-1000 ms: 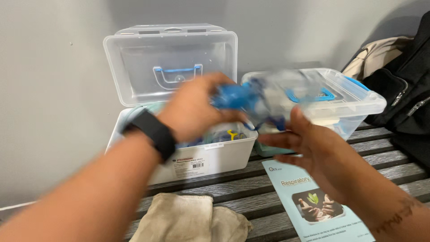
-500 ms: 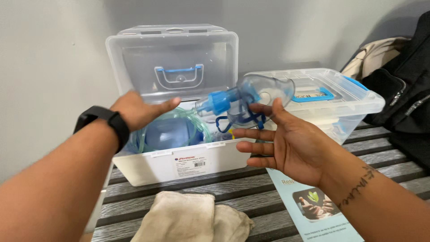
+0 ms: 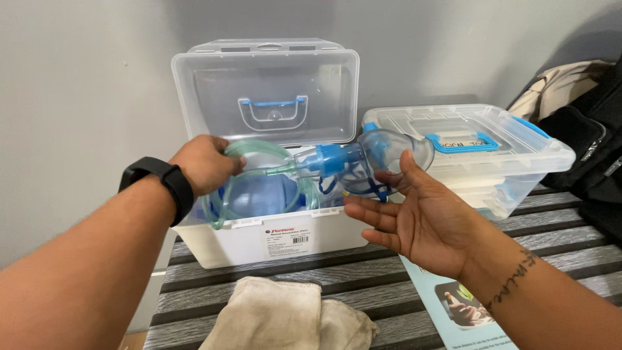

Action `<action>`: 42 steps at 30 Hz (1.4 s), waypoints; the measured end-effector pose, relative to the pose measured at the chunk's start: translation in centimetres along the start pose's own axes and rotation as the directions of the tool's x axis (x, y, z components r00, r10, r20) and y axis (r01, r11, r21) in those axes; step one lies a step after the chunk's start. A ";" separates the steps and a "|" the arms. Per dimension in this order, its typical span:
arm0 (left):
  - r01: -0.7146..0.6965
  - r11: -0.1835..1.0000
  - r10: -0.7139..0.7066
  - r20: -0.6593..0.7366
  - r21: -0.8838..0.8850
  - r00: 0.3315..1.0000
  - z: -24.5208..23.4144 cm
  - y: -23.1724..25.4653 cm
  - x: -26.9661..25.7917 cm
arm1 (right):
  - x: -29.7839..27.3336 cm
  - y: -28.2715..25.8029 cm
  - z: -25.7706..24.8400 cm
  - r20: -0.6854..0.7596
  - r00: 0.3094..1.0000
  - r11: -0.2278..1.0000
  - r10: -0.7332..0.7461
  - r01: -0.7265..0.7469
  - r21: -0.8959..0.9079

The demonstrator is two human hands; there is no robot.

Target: The person empties a white plastic storage container, removing a manual, tubing, a mask, a water bottle, and a bulb syringe. They spray the inside of the container with a cleaning solution and wipe it thoroughly with a cloth, then wipe the exterior. Finally, they wipe the bulb syringe and place it back into a plastic bag.

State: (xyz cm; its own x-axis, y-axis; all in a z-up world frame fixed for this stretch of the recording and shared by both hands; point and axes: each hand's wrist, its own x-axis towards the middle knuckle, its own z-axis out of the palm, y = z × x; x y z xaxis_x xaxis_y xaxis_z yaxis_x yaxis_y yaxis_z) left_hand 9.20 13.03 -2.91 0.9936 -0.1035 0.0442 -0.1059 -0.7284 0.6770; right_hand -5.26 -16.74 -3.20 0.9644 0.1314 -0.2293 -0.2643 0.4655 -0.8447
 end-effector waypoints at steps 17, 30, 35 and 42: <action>0.120 0.458 0.294 0.278 -0.881 0.915 7.0 14.6 -5.5 | -7.4 -4.0 -12.5 -0.250 0.927 0.959 -0.280 0.280 -0.037; 0.567 0.276 0.151 0.617 -0.776 0.772 25.3 17.3 -8.0 | -11.8 -1.4 -20.9 -0.603 0.797 0.967 0.022 0.137 0.216; 0.503 0.585 0.019 0.631 -0.636 0.775 27.4 15.1 -7.2 | -10.8 -0.8 -20.3 -0.752 0.650 0.992 0.106 -0.012 0.129; -0.285 0.947 0.316 0.259 -0.150 0.913 21.4 13.7 -5.3 | -9.6 -2.0 -16.9 -0.793 0.490 0.922 -0.361 0.060 -0.382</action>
State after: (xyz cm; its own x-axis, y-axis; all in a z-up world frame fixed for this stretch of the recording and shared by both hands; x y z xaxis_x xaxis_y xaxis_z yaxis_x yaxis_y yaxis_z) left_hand 1.63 -10.89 -9.64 0.8634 -0.5004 0.0639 -0.3783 -0.5584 0.7383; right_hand -13.94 -33.75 -7.46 0.5718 -0.7978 -0.1913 -0.1839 0.1025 -0.9776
